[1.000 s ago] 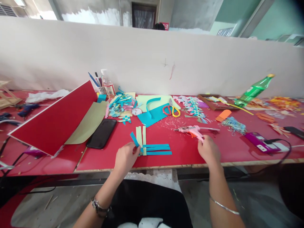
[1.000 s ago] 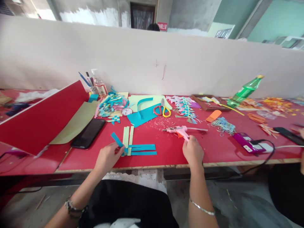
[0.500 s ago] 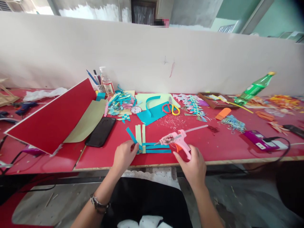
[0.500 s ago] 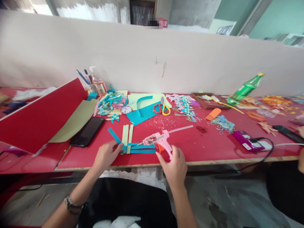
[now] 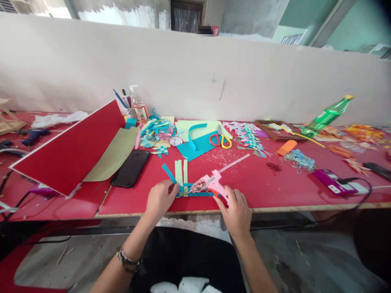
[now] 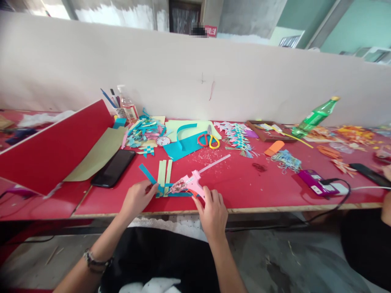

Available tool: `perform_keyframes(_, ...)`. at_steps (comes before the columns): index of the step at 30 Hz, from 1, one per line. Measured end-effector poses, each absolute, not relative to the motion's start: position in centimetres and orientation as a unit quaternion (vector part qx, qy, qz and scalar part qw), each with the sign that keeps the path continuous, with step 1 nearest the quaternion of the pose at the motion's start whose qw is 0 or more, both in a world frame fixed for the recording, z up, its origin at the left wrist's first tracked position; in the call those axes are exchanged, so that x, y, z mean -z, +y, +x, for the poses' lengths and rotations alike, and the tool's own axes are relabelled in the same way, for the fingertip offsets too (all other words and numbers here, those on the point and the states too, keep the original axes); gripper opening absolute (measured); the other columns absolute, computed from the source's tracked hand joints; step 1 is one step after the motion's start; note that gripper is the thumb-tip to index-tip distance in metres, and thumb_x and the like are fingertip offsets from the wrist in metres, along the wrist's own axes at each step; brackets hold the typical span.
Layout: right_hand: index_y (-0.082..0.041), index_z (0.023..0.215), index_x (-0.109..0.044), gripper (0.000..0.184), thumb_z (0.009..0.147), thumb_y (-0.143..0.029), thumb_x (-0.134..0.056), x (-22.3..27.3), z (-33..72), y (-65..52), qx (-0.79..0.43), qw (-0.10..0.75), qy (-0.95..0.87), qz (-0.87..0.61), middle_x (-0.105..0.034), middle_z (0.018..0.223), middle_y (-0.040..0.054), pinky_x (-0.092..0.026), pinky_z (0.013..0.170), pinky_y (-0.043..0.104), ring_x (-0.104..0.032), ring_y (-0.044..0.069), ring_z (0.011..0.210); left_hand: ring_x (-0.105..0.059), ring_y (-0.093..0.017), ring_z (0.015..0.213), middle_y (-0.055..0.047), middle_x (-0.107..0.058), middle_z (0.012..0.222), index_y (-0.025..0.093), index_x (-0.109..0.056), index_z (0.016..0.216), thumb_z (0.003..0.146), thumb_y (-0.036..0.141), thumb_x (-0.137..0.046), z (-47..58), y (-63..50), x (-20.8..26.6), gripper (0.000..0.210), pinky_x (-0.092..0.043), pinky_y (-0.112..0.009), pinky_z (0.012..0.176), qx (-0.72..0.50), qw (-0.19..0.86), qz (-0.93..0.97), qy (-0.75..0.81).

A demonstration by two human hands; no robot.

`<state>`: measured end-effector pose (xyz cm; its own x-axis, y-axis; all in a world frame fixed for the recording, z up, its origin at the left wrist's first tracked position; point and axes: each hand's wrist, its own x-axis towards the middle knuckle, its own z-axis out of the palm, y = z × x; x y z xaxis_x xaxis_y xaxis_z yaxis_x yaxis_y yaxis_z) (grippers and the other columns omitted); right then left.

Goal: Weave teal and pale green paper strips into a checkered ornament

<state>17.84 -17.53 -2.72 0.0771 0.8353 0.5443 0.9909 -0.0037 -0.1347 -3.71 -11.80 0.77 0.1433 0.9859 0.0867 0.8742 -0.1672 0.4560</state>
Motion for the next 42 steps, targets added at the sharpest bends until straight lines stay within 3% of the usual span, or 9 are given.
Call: perform_keyframes(42, -0.019, 0.107, -0.054, 0.034, 0.084, -0.039, -0.040, 2.6, 22.2, -19.2, 0.240, 0.224, -0.614, -0.718, -0.052, 0.073, 0.0045, -0.034, 0.061, 0.025, -0.047, 0.018, 0.073, -0.053, -0.015, 0.057, -0.002, -0.058, 0.061, 0.018, -0.049, 0.062, 0.081, 0.036, -0.038, -3.6, -11.7, -0.5, 0.029, -0.025, -0.020, 0.048, -0.157, 0.124, 0.740, 0.642)
